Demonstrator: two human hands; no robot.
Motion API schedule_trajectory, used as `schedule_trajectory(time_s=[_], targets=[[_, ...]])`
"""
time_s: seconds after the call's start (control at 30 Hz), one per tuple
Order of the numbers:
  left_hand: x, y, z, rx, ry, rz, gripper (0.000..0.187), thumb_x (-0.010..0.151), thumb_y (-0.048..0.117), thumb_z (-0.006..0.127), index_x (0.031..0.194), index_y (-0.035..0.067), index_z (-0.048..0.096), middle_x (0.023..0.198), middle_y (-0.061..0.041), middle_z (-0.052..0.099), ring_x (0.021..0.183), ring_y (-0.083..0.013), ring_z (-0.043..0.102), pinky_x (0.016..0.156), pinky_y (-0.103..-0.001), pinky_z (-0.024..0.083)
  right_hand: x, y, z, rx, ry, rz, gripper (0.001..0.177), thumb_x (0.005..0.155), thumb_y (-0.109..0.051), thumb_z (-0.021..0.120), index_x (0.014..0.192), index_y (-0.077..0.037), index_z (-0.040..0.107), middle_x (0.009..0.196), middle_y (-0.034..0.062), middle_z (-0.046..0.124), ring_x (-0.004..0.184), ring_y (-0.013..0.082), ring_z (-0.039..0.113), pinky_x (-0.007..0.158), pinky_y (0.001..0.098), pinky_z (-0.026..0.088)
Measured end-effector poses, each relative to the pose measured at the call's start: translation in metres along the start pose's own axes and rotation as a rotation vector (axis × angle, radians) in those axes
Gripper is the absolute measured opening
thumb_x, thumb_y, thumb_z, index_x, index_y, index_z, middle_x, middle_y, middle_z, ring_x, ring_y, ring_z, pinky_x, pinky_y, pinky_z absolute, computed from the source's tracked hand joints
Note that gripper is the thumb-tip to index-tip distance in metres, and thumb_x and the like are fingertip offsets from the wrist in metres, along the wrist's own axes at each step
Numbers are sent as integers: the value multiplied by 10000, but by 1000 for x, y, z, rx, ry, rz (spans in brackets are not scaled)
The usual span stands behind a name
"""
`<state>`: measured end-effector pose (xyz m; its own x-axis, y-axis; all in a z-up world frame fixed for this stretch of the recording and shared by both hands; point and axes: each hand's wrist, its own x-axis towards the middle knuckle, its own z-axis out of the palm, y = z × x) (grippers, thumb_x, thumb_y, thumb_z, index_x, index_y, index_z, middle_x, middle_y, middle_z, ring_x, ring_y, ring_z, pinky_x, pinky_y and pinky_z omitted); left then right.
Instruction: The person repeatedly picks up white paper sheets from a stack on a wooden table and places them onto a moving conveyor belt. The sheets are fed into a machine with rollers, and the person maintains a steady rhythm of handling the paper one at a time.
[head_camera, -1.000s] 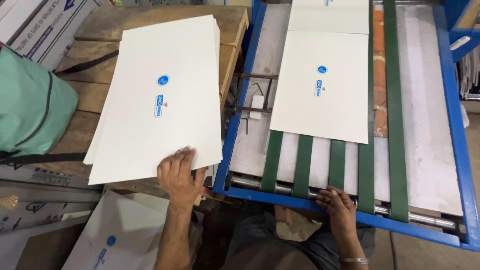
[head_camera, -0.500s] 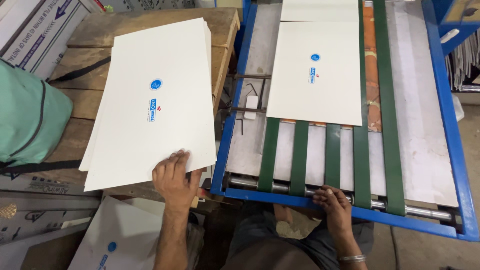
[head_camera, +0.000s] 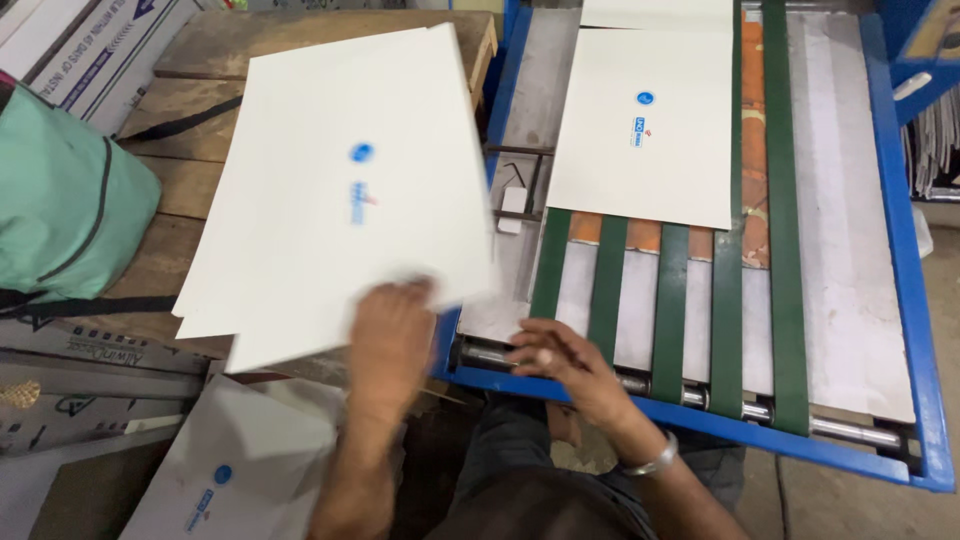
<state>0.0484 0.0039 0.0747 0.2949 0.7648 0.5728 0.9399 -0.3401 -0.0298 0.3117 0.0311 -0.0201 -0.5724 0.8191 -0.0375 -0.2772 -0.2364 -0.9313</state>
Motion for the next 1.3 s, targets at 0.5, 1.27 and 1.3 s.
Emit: schedule_trajectory(time_s=[0.5, 1.27, 1.3], targets=[[-26, 0, -14, -35, -327, -175, 610, 994, 481, 558, 1386, 14, 571, 1463, -177, 560, 1404, -329, 458, 1187, -536, 293, -19, 30, -121, 283, 921, -265, 392, 1016, 15, 605, 1396, 84, 539, 1336, 174, 631, 1102, 235, 684, 897, 330, 593], [-41, -44, 39, 185, 110, -235, 467, 960, 310, 742, 1321, 28, 649, 1316, -158, 649, 1297, -311, 571, 1126, -503, 408, -125, 141, -160, 1, 1238, -230, 350, 1017, -89, 654, 1310, 68, 542, 1239, 134, 642, 1077, 194, 648, 881, 277, 552], [-44, -44, 41, 189, 122, -230, 477, 968, 338, 734, 1316, 24, 647, 1318, -164, 646, 1294, -314, 569, 1118, -507, 404, -130, 142, -156, 16, 1242, -212, 356, 1004, -98, 654, 1307, 58, 552, 1228, 129, 645, 1057, 189, 649, 855, 273, 545]])
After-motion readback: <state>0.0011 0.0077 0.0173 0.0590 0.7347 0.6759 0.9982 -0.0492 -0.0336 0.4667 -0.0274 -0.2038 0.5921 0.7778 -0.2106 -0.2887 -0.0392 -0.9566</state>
